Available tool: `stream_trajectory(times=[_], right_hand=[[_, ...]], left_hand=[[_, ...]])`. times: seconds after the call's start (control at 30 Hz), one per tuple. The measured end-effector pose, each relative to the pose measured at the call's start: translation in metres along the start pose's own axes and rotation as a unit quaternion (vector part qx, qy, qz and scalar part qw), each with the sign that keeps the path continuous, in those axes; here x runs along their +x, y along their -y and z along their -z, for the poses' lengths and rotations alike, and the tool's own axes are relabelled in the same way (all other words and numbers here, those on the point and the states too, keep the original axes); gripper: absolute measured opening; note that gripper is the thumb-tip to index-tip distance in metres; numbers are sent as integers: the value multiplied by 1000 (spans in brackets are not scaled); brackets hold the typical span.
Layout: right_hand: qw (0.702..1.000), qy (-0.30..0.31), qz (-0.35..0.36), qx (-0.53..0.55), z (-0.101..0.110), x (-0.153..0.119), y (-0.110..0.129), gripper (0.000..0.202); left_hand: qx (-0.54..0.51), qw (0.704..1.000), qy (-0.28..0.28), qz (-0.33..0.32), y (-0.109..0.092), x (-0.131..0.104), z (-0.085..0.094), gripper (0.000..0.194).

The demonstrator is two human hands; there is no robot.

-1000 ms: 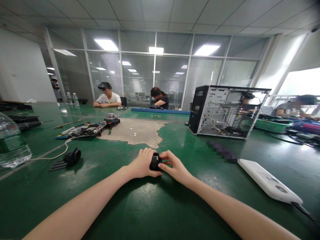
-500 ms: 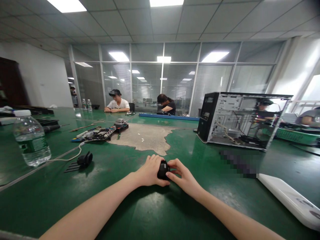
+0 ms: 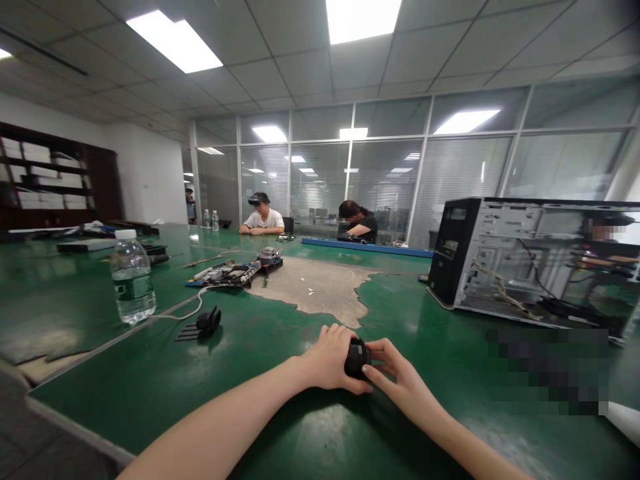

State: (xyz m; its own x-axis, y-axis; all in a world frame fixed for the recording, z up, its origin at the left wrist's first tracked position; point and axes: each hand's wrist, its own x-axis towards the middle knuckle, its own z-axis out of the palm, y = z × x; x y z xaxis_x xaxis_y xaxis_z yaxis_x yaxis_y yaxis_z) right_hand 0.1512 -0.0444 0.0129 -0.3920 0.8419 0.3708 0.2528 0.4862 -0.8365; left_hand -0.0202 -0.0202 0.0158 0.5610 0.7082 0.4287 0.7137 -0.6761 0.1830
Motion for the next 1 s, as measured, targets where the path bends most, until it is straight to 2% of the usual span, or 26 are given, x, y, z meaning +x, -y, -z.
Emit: stream_trajectory(times=[0.1, 0.27, 0.47, 0.6, 0.73, 0.83, 1.0], right_hand=[[1000, 1, -15, 0, -1, 1, 0, 19], [1000, 6, -30, 2, -2, 2, -3, 29], [1000, 4, 5, 9, -3, -1, 1, 23], [1000, -9, 0, 5, -2, 0, -1, 17], [1000, -24, -11, -6, -1, -1, -6, 26], [1000, -9, 0, -12, 0, -3, -6, 23], [999, -32, 28, 0, -1, -5, -5, 23]], left_hand=[[-11, 1000, -6, 2, 0, 0, -1, 75], [-21, 1000, -12, 2, 1, 0, -2, 75], [-24, 1000, -8, 5, 3, 0, -2, 75], [-27, 1000, -5, 3, 2, 1, -3, 74], [-29, 1000, -2, 12, 2, 2, -4, 74], [-22, 1000, 0, -2, 2, 3, -5, 72], [-12, 1000, -8, -15, 2, 3, -7, 67]])
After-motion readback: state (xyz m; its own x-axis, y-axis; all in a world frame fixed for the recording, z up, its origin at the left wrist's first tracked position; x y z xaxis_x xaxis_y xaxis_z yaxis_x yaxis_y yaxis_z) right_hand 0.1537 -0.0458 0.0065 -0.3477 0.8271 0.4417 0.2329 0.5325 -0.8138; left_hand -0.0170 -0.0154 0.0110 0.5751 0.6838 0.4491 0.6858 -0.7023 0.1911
